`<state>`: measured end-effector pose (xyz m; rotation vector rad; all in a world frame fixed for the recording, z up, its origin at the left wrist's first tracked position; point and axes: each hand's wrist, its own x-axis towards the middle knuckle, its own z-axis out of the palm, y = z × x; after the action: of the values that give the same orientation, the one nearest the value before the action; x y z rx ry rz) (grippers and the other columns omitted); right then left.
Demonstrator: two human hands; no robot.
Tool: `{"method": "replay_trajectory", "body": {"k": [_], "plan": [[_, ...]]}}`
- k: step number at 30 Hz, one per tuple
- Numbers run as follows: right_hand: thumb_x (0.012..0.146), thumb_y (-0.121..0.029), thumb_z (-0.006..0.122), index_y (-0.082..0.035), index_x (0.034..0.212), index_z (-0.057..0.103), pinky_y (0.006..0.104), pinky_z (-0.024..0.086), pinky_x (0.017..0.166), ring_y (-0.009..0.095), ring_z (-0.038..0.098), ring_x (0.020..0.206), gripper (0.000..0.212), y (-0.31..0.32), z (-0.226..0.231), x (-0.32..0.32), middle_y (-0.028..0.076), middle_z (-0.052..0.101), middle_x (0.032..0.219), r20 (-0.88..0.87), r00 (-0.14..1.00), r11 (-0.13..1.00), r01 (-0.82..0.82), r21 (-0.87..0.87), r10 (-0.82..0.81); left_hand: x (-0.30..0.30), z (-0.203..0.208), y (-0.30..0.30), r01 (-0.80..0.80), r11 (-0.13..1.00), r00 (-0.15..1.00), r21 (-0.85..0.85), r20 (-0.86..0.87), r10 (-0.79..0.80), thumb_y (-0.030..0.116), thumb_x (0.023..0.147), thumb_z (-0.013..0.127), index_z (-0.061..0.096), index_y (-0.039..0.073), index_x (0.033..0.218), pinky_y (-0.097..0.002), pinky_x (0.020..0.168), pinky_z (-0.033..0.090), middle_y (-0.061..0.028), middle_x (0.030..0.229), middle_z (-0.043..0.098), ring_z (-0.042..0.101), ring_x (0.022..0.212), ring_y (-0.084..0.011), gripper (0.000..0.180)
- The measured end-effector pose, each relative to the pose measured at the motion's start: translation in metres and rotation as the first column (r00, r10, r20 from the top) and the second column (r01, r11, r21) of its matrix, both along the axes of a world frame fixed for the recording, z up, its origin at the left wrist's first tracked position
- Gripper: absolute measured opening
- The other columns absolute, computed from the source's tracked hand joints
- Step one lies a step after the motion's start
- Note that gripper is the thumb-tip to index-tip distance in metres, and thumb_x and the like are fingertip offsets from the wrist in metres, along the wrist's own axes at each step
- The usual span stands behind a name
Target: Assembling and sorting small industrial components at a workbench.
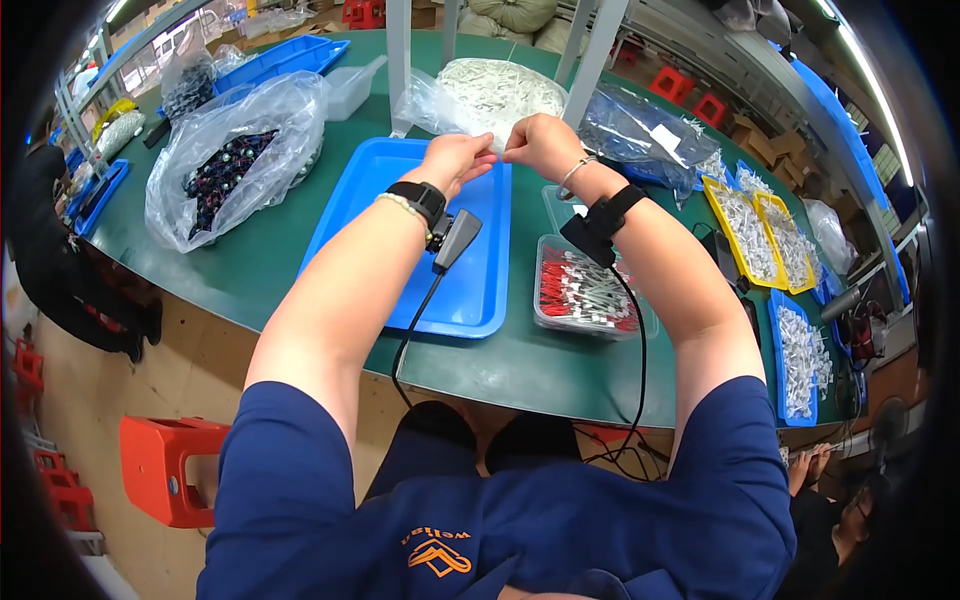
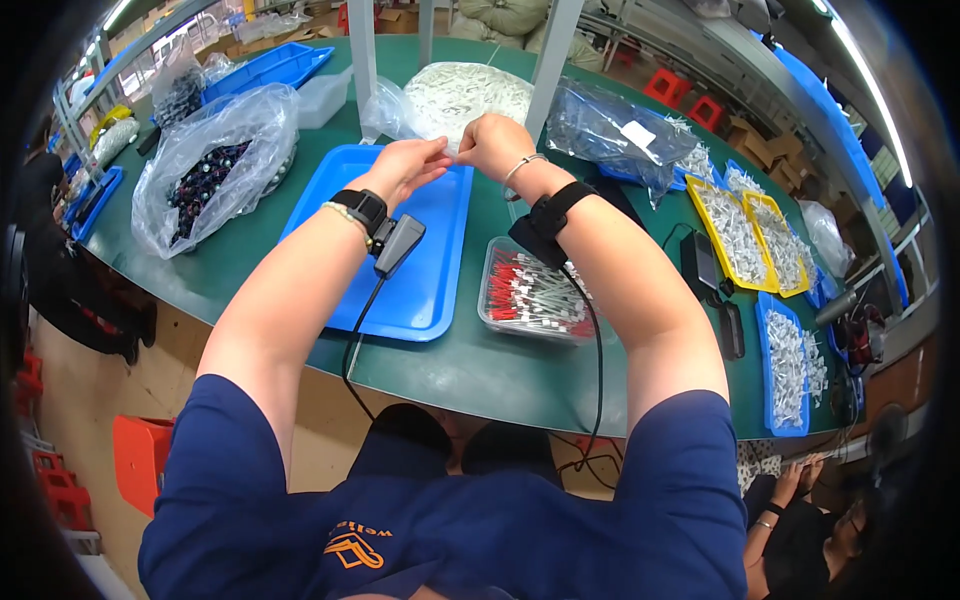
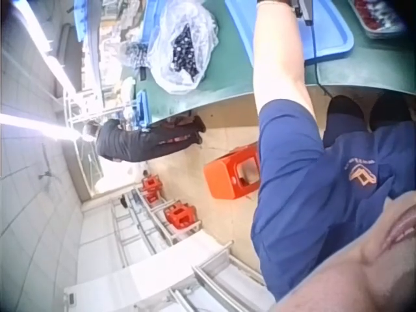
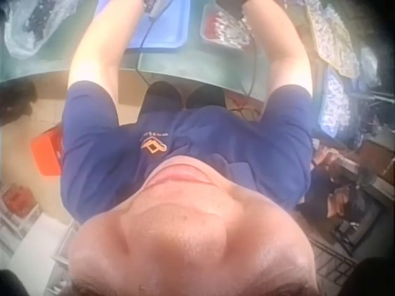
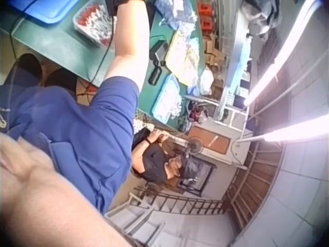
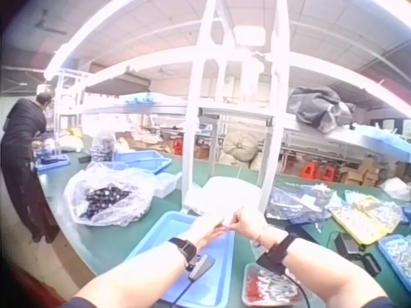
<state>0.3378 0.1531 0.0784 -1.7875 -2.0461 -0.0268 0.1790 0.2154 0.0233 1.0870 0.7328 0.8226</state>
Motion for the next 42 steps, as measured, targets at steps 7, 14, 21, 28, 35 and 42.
{"method": "replay_trajectory", "body": {"k": [7,14,21,28,35,42], "plan": [[0.073,-0.030,0.080,-0.007,0.074,0.071,0.0329,0.051,0.065,0.022,0.065,0.068,0.025,0.008,-0.004,0.015,0.010,0.068,0.071,-0.121,0.992,0.992,-0.045,-0.120,0.031,-0.012,-0.003,-0.005,0.123,0.992,0.989,0.006,0.083,-0.123,0.013,0.101,0.051,0.060,-0.004,0.109,-0.0314,0.085,0.058,-0.0134,0.104,0.067,0.067,0.096,-0.0208,0.021],[0.079,-0.021,0.073,-0.005,0.082,0.073,0.0329,0.051,0.064,0.018,0.064,0.067,0.016,0.014,-0.006,0.001,0.010,0.069,0.074,-0.152,0.966,0.977,-0.212,-0.012,0.208,-0.019,0.004,-0.017,0.098,0.994,0.995,0.040,-0.026,-0.097,0.015,0.101,0.050,0.060,-0.003,0.115,-0.0329,0.095,0.055,-0.0138,0.112,0.065,0.065,0.103,-0.0200,0.025],[0.077,-0.020,0.072,-0.006,0.082,0.073,0.0348,0.052,0.067,0.023,0.067,0.071,0.015,0.022,-0.017,0.003,0.012,0.070,0.077,-0.367,0.930,0.997,-0.026,-0.075,-0.003,-0.012,0.007,-0.016,0.093,0.995,0.991,0.025,-0.095,-0.090,0.018,0.099,0.054,0.060,-0.002,0.113,-0.0333,0.091,0.055,-0.0118,0.109,0.066,0.065,0.102,-0.0202,0.026],[0.078,-0.020,0.065,-0.003,0.081,0.068,0.0388,0.052,0.069,0.029,0.067,0.074,0.017,0.018,-0.017,-0.016,0.016,0.069,0.078,-0.193,0.969,0.984,0.168,0.060,-0.154,-0.003,0.008,-0.010,0.050,0.995,0.997,-0.088,-0.058,-0.055,0.014,0.098,0.050,0.060,-0.002,0.109,-0.0337,0.091,0.055,-0.0104,0.104,0.066,0.066,0.098,-0.0209,0.021],[0.078,-0.017,0.062,-0.003,0.083,0.067,0.0409,0.052,0.070,0.032,0.067,0.077,0.016,0.016,-0.017,-0.011,0.018,0.069,0.079,-0.252,0.938,0.952,0.276,0.130,-0.237,0.012,0.012,-0.015,0.050,0.996,0.997,-0.080,-0.061,-0.055,0.014,0.097,0.050,0.060,-0.001,0.107,-0.0339,0.089,0.056,-0.0096,0.101,0.065,0.066,0.096,-0.0205,0.020],[0.081,-0.016,0.058,-0.004,0.094,0.068,0.0446,0.052,0.082,0.038,0.066,0.092,0.020,0.009,-0.006,0.000,0.021,0.069,0.094,-0.149,0.970,0.974,0.206,0.091,-0.191,0.015,0.012,-0.015,0.058,0.995,0.997,-0.079,-0.045,-0.062,0.014,0.097,0.052,0.061,0.000,0.106,-0.0322,0.087,0.057,-0.0090,0.100,0.066,0.066,0.093,-0.0186,0.019]]}}
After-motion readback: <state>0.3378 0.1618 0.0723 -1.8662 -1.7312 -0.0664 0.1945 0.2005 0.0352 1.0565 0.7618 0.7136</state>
